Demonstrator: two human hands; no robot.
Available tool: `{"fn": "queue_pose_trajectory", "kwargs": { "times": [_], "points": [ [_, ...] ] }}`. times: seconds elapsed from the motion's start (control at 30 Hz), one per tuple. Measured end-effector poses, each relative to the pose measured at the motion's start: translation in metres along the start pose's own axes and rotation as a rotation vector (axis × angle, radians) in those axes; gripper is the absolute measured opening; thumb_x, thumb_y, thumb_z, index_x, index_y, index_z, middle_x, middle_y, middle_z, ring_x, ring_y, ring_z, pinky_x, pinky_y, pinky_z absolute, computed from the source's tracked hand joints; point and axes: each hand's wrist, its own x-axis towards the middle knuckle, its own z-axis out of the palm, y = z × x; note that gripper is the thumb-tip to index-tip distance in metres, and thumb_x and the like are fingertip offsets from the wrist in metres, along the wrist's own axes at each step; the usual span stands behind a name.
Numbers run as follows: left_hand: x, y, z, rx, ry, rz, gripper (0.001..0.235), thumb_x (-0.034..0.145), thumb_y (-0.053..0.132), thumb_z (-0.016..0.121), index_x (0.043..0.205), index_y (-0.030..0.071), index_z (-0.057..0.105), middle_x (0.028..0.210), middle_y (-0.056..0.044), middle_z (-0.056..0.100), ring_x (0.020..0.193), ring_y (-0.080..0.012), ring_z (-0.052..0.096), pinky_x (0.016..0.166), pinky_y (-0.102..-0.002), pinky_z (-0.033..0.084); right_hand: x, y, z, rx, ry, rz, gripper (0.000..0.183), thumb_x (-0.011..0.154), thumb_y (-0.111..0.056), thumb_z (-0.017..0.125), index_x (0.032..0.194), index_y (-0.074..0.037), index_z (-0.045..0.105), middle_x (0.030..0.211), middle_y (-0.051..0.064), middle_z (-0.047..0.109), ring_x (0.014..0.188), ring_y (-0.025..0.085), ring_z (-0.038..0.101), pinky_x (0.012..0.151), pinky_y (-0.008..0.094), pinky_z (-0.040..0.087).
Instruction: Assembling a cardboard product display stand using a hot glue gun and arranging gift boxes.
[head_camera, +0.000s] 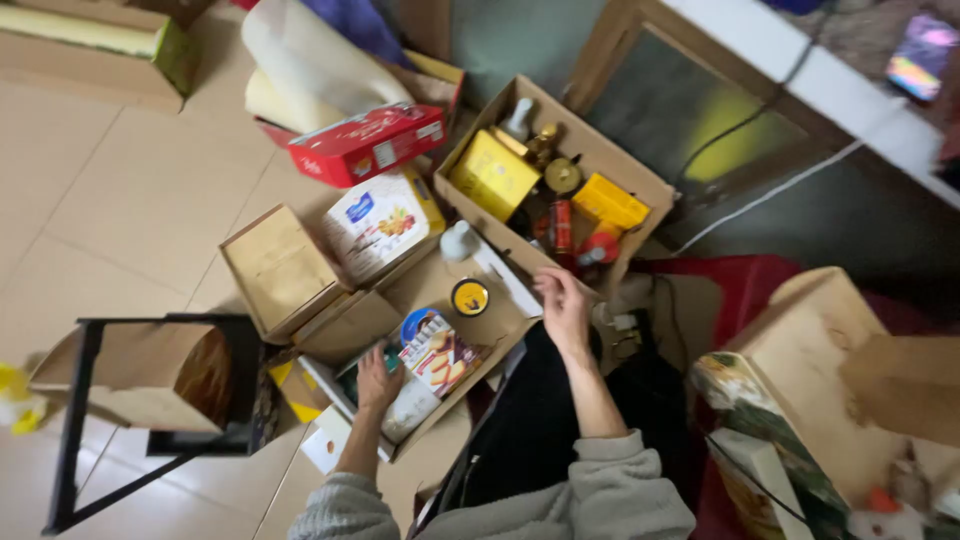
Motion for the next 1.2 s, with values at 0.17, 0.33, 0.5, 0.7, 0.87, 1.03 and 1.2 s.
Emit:
{"fn": "queue_pose_trajectory", "kwargs": {
  "times": [0.17, 0.33, 0.5, 0.7, 0.87, 1.03, 1.2],
  "points": [
    [0.013, -0.002, 0.008, -0.020, -0.319, -0.106, 0.058, 0.078, 0.057, 0.071, 0.129, 0.033, 0.058, 0.122, -0.003, 0.065, 0.126, -0.0347, 0.060, 0.102, -0.053, 0.054, -0.012, 0.051, -0.091, -0.501, -0.090, 0.079, 0.032, 0.100, -0.008, 0.049, 0.127, -0.016, 0.065, 0.114, 0.016, 0.072, 0.106, 0.036, 0.071, 0.092, 0.049, 0.057],
    [0.029, 0.038, -0.002, -0.141, -0.400, -0.071, 0.054, 0.083, 0.052, 0.071, 0.131, 0.029, 0.059, 0.125, -0.006, 0.068, 0.128, -0.0376, 0.059, 0.102, -0.053, 0.055, -0.043, 0.162, -0.157, -1.101, -0.579, 0.451, 0.047, 0.089, -0.033, 0.067, 0.132, -0.015, 0.067, 0.134, 0.018, 0.068, 0.128, 0.038, 0.063, 0.110, 0.052, 0.050],
    [0.037, 0.097, -0.020, -0.248, -0.245, 0.160, 0.049, 0.079, 0.041, 0.079, 0.122, 0.022, 0.067, 0.108, -0.012, 0.075, 0.107, -0.0357, 0.072, 0.089, -0.048, 0.061, -0.035, 0.221, -0.163, -1.225, -0.508, 0.239, 0.032, 0.082, -0.031, 0.072, 0.110, -0.016, 0.073, 0.114, 0.008, 0.076, 0.117, 0.029, 0.069, 0.099, 0.047, 0.058],
    [0.037, 0.122, -0.028, -0.299, -0.250, 0.253, 0.054, 0.077, 0.036, 0.079, 0.124, 0.014, 0.063, 0.111, -0.006, 0.074, 0.101, -0.0256, 0.069, 0.090, -0.038, 0.055, -0.011, 0.219, -0.146, -1.327, -0.166, 0.202, 0.023, 0.087, -0.011, 0.056, 0.092, -0.004, 0.078, 0.098, 0.014, 0.075, 0.085, 0.030, 0.071, 0.076, 0.044, 0.057],
    [0.042, 0.131, -0.042, -0.249, -0.282, 0.230, 0.051, 0.079, 0.036, 0.075, 0.125, 0.017, 0.064, 0.115, -0.004, 0.074, 0.110, -0.0240, 0.068, 0.097, -0.038, 0.053, -0.014, 0.192, -0.142, -1.199, -0.074, -0.025, 0.020, 0.078, -0.001, 0.058, 0.088, -0.005, 0.074, 0.101, 0.015, 0.073, 0.103, 0.035, 0.063, 0.097, 0.046, 0.052],
    [0.050, 0.146, -0.038, -0.266, -0.256, 0.257, 0.052, 0.077, 0.033, 0.074, 0.125, 0.015, 0.065, 0.111, -0.006, 0.073, 0.101, -0.0258, 0.068, 0.090, -0.037, 0.055, -0.020, 0.045, -0.112, -0.552, -0.014, -0.036, 0.036, 0.081, 0.003, 0.054, 0.107, -0.011, 0.075, 0.111, 0.001, 0.074, 0.100, 0.025, 0.070, 0.089, 0.037, 0.055],
    [0.061, 0.167, -0.042, -0.307, -0.248, 0.248, 0.044, 0.083, 0.032, 0.070, 0.120, 0.009, 0.065, 0.114, -0.010, 0.074, 0.105, -0.0285, 0.069, 0.093, -0.040, 0.054, 0.005, 0.005, -0.056, -0.330, -0.066, -0.159, 0.025, 0.092, -0.008, 0.064, 0.116, -0.010, 0.069, 0.111, 0.004, 0.077, 0.096, 0.022, 0.075, 0.083, 0.033, 0.061]
  ]
}}
